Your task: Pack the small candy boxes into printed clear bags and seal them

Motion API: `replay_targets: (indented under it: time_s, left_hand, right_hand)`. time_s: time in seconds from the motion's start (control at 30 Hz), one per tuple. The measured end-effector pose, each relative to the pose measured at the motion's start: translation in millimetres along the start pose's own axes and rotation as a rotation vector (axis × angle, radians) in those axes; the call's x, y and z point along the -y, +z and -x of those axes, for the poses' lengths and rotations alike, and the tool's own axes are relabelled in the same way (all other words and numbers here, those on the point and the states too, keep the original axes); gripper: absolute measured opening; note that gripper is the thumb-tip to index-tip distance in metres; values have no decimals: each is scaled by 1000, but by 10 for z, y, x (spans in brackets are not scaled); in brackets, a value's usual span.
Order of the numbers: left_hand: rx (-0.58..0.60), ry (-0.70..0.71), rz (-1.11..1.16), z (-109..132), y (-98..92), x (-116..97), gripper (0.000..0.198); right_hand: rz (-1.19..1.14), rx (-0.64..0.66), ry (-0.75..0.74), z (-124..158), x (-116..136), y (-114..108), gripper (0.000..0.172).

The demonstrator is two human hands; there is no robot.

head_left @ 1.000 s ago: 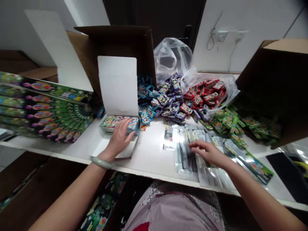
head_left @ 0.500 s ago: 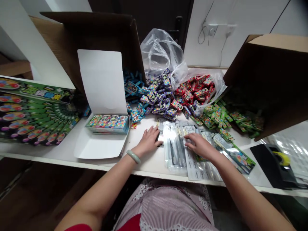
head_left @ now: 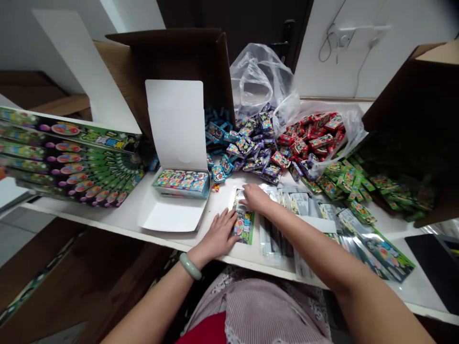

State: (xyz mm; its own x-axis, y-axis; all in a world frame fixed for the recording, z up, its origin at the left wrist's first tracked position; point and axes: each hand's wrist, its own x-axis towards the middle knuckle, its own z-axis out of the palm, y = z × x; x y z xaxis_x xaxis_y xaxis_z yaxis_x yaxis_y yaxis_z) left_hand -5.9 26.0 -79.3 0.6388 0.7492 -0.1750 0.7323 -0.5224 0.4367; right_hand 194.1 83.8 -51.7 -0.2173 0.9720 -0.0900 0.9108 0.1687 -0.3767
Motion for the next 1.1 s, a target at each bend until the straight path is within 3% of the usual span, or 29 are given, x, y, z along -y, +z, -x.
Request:
replay_targets:
  time_s: [0.17, 0.27, 0.37, 0.47, 0.53, 0.63, 0.73, 0.87, 1.03, 1.1]
  left_hand:
    - [-266, -155, 75, -48, 80, 49, 62]
    - [-406, -203, 218, -104, 67, 62, 64]
    - [-510, -199, 518, -185, -27, 51, 39]
    - [-523, -159, 660, -239, -208, 7, 24]
    - [-516, -91, 653, -246, -360, -41, 22]
    - [-452, 124, 525, -233, -576, -155, 20]
    - [-474, 293, 243, -225, -709, -334, 32]
    - [-500, 304, 5, -234, -721, -588, 40]
    - [-488, 255, 192, -256, -625, -643, 32]
    - [-502, 198, 350, -250, -587, -591, 28]
  right_hand:
    - [65, 83, 92, -426, 26, 62, 62]
    - [26, 156, 77, -487, -27, -83, 37]
    - [-48, 148, 14, -430, -11, -343, 19]
    - [-183, 130, -46, -259, 10, -664, 18]
    - [-449, 281, -84, -106, -28, -857, 21]
    - [-846, 499, -67, 148, -166, -1015, 34]
    - [-994, 387, 14, 400, -303, -1003, 40]
    - [-1177, 264, -57, 652, -353, -934, 41]
    - [-1046, 209, -76, 777, -245, -954, 34]
    - [-853, 63, -50, 841, -176, -955, 27]
